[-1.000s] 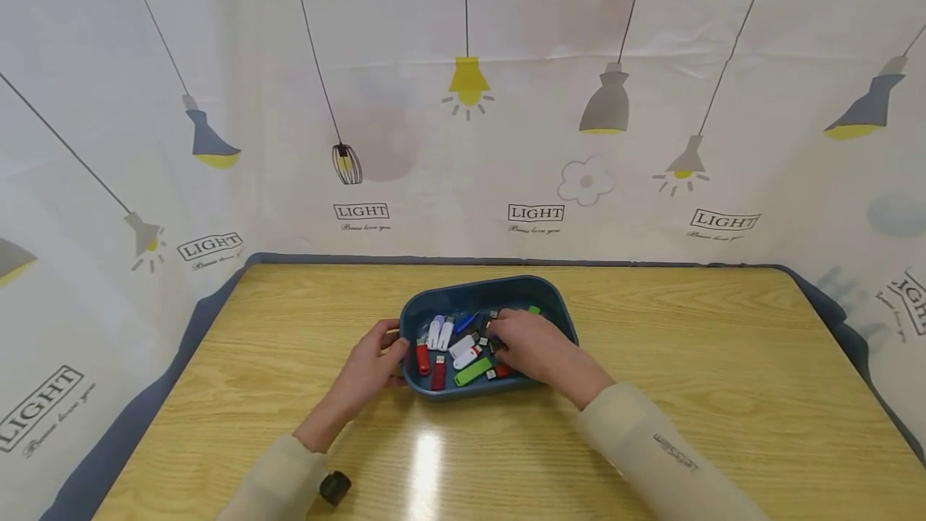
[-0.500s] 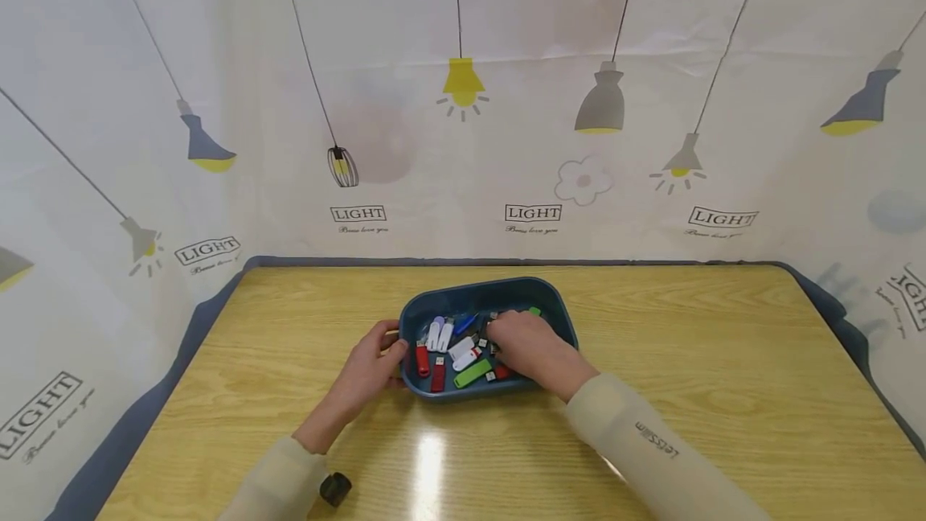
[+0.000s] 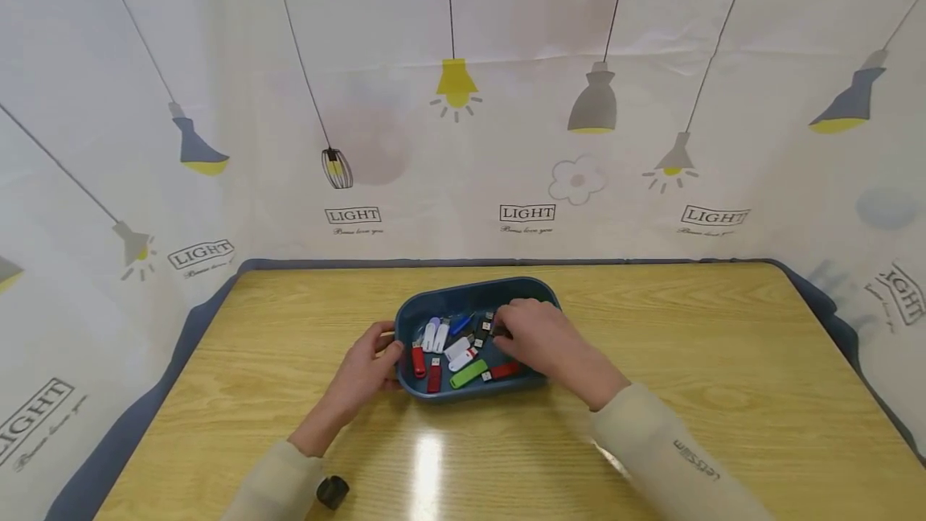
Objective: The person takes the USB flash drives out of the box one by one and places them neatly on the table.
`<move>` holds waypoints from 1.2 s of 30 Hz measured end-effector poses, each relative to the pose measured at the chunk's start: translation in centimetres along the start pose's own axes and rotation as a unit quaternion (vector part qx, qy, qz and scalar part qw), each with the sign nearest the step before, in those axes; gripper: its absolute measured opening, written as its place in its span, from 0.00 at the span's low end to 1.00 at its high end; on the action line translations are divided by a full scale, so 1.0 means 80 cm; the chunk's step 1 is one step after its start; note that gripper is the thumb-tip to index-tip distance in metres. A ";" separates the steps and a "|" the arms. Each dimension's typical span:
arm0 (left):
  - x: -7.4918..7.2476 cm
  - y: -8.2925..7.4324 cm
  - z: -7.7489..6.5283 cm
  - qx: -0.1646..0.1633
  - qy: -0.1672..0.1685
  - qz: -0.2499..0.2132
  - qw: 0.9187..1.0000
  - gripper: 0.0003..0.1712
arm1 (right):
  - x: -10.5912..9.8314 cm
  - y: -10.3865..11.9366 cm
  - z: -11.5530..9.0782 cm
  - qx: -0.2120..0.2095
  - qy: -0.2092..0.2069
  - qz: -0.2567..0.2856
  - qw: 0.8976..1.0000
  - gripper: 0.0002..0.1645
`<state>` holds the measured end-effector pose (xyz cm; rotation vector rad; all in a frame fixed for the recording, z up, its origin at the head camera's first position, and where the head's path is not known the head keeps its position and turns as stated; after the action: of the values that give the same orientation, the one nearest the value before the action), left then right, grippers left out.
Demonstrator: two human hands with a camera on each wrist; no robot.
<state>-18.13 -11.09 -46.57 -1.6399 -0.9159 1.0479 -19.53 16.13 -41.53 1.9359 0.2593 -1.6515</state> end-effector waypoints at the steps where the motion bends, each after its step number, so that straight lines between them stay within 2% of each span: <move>1: 0.000 0.000 0.000 0.000 0.000 -0.001 1.000 0.25 | -0.006 -0.002 -0.006 0.005 -0.007 0.009 1.000 0.06; 6: 0.000 0.002 0.001 -0.001 -0.001 -0.005 1.000 0.25 | -0.032 -0.022 -0.041 0.044 -0.032 0.032 0.998 0.09; 10: -0.003 0.003 0.000 -0.002 -0.004 0.002 1.000 0.25 | -0.037 -0.047 -0.066 0.067 -0.039 0.032 0.996 0.06; 14: -0.004 0.002 -0.002 -0.001 -0.007 0.001 1.000 0.25 | -0.027 -0.071 -0.082 0.072 -0.035 0.017 0.997 0.04; 21: 0.003 0.000 0.000 0.005 0.004 -0.004 1.000 0.26 | 0.004 -0.104 -0.107 0.069 -0.011 -0.015 0.997 0.03; 28: 0.002 0.003 0.001 0.006 0.006 -0.003 1.000 0.25 | 0.020 -0.114 -0.105 0.016 -0.030 -0.052 0.998 0.08; 32: 0.002 0.003 0.002 0.006 0.004 -0.009 1.000 0.25 | 0.025 -0.115 -0.104 -0.023 -0.031 -0.088 0.995 0.11; 36: 0.001 0.003 0.001 0.008 0.002 -0.011 1.000 0.24 | 0.026 -0.116 -0.105 -0.054 -0.031 -0.097 0.993 0.13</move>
<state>-18.17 -11.10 -46.84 -1.6142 -0.9180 1.0346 -16.61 27.79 -45.66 1.8243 0.5151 -1.7787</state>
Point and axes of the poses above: each hand's wrist, its own z-axis towards the middle knuckle, its own x-axis out of the palm, y = z × x, the point moved 2 cm from there along z, towards the middle knuckle, and after that the axes turned 9 degrees about y, right-handed, at the moved point
